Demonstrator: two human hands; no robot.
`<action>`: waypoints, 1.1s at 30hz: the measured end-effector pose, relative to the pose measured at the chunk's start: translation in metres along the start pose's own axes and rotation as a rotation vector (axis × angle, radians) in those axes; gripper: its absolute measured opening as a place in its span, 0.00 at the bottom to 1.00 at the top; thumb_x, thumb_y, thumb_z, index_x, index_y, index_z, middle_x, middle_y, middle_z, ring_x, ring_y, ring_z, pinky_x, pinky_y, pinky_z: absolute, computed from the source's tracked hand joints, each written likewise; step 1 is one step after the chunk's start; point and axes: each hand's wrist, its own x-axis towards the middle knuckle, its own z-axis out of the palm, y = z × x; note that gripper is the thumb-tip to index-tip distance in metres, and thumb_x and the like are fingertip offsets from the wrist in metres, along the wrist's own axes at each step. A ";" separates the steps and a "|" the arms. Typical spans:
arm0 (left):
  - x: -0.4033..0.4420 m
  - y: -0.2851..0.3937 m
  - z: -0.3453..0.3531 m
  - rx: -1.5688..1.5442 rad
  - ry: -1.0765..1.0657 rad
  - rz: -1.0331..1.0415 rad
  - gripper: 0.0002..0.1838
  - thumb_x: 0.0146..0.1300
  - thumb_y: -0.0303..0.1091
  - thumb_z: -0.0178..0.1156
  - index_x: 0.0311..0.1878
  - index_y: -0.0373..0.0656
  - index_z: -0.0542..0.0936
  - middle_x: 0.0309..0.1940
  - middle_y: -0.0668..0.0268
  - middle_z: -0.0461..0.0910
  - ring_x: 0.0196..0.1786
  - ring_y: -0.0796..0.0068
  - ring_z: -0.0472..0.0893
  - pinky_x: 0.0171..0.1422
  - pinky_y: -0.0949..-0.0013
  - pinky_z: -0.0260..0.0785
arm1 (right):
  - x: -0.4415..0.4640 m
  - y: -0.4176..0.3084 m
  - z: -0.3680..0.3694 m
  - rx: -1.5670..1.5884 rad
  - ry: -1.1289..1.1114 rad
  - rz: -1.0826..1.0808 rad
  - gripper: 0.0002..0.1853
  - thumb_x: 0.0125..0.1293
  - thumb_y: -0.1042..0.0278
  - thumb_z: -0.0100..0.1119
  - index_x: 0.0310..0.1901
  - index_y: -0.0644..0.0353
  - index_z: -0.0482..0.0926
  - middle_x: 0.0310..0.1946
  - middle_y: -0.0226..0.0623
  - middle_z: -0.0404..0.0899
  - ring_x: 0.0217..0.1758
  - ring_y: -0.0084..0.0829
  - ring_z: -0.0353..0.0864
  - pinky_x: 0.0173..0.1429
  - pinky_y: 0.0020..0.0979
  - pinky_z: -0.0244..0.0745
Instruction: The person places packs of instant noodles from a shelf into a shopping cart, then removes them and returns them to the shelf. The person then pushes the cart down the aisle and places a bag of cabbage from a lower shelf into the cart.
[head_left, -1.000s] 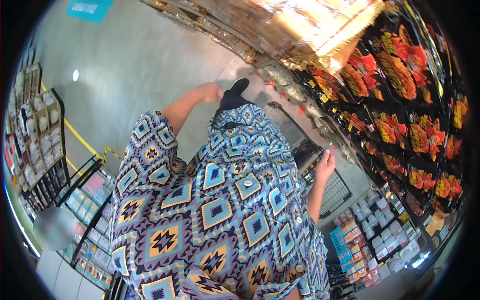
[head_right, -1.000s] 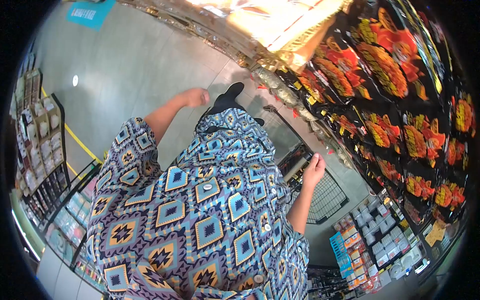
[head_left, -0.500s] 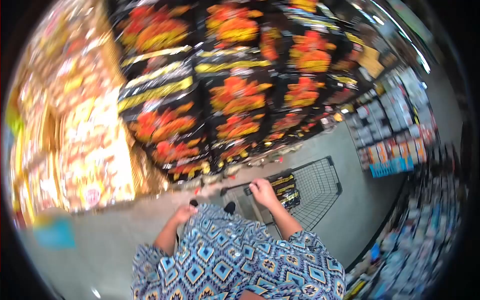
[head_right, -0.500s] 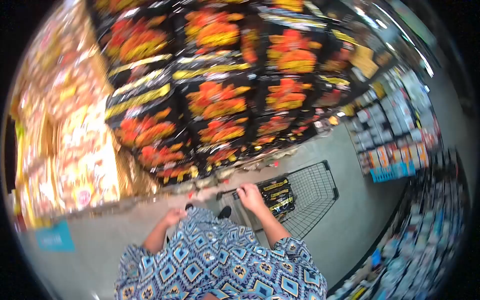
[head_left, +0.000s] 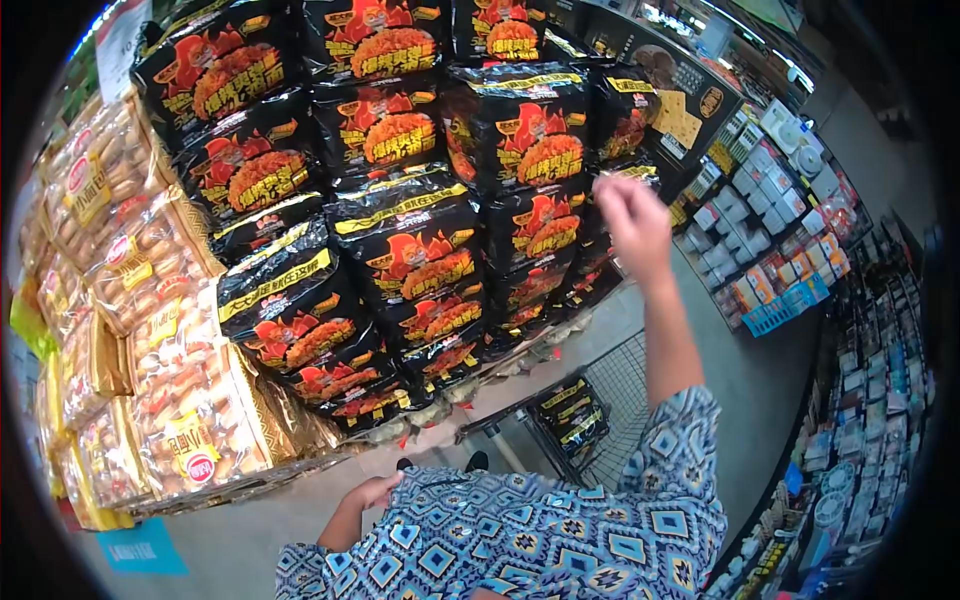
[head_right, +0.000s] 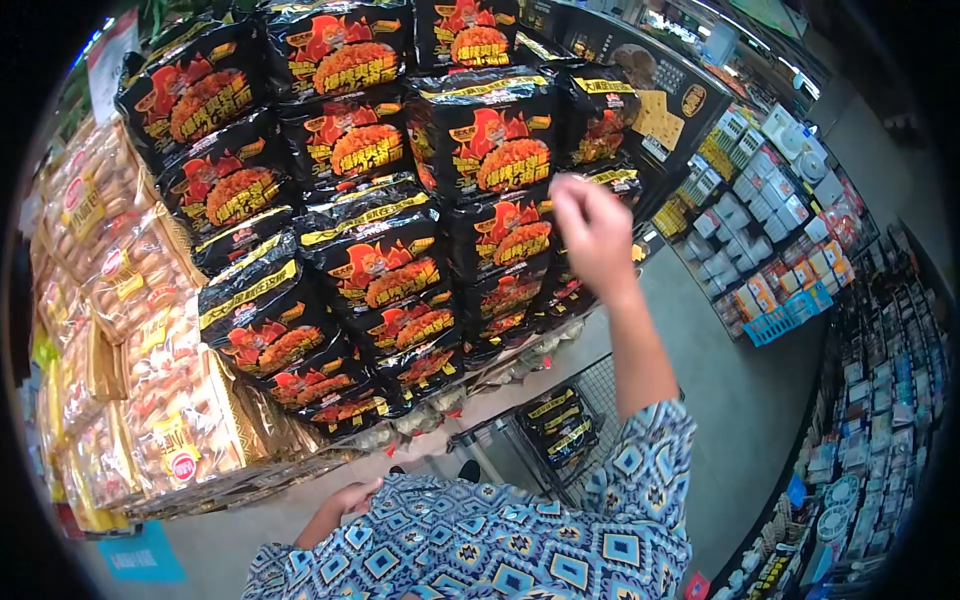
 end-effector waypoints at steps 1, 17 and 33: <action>-0.008 0.010 0.007 0.139 -0.060 -0.003 0.22 0.66 0.50 0.64 0.49 0.38 0.83 0.39 0.67 0.85 0.40 0.75 0.81 0.53 0.67 0.73 | 0.033 -0.004 0.003 0.007 0.009 0.004 0.08 0.67 0.72 0.60 0.44 0.66 0.82 0.38 0.39 0.85 0.40 0.28 0.83 0.47 0.29 0.77; 0.057 -0.137 -0.038 -0.090 0.300 0.003 0.10 0.66 0.29 0.47 0.36 0.38 0.79 0.27 0.58 0.81 0.20 0.66 0.78 0.22 0.62 0.72 | 0.237 0.063 0.104 -0.567 -0.718 -0.135 0.16 0.66 0.79 0.51 0.54 0.61 0.80 0.49 0.47 0.84 0.54 0.44 0.82 0.59 0.38 0.75; 0.060 -0.036 -0.025 -0.073 0.191 0.359 0.07 0.67 0.33 0.56 0.38 0.41 0.79 0.27 0.67 0.80 0.24 0.78 0.76 0.26 0.73 0.68 | 0.242 -0.014 0.052 -0.660 -0.608 -0.284 0.10 0.69 0.65 0.58 0.48 0.59 0.79 0.38 0.45 0.83 0.43 0.45 0.82 0.50 0.38 0.75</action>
